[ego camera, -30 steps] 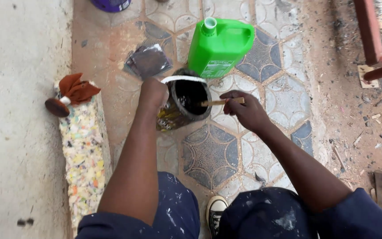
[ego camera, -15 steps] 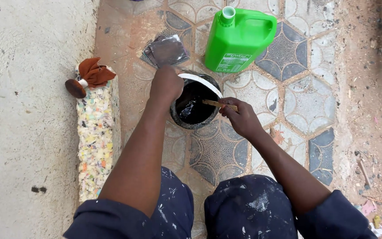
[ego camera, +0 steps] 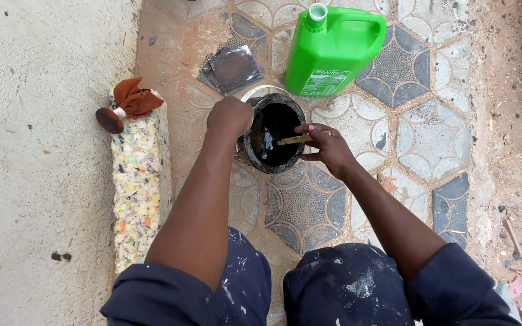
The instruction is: Mixing wood stain with solvent and applying it to a wooden furniture frame using a sponge
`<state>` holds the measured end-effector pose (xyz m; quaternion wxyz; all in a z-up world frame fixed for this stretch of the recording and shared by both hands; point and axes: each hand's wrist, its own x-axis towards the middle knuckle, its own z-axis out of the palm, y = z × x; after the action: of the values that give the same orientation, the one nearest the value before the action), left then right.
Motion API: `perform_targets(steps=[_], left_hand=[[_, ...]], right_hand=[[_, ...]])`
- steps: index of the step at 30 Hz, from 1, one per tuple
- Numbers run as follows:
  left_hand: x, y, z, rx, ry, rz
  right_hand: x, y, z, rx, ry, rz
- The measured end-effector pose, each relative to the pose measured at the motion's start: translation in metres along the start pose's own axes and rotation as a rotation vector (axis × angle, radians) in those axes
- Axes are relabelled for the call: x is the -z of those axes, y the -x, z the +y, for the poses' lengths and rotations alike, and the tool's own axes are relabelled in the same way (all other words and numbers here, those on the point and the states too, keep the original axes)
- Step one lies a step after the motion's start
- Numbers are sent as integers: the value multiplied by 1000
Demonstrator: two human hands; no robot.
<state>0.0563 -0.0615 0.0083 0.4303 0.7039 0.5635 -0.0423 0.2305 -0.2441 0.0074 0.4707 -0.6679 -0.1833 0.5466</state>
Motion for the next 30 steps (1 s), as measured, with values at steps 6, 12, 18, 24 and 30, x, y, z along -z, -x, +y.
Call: perform_targets(steps=[6, 12, 18, 24, 30], left_hand=[[-13, -18, -14, -118, 58, 50], [-6, 1, 19, -153, 241, 113], [-13, -1, 25, -182, 201, 147], [13, 34, 47, -166, 62, 43], [1, 34, 47, -293, 69, -18]], right_hand=[[1, -6, -10, 60, 152, -41], [16, -4, -26, 177, 194, -7], [33, -12, -10, 273, 288, 19], [46, -13, 13, 303, 296, 89], [52, -1, -4, 261, 612, 275]])
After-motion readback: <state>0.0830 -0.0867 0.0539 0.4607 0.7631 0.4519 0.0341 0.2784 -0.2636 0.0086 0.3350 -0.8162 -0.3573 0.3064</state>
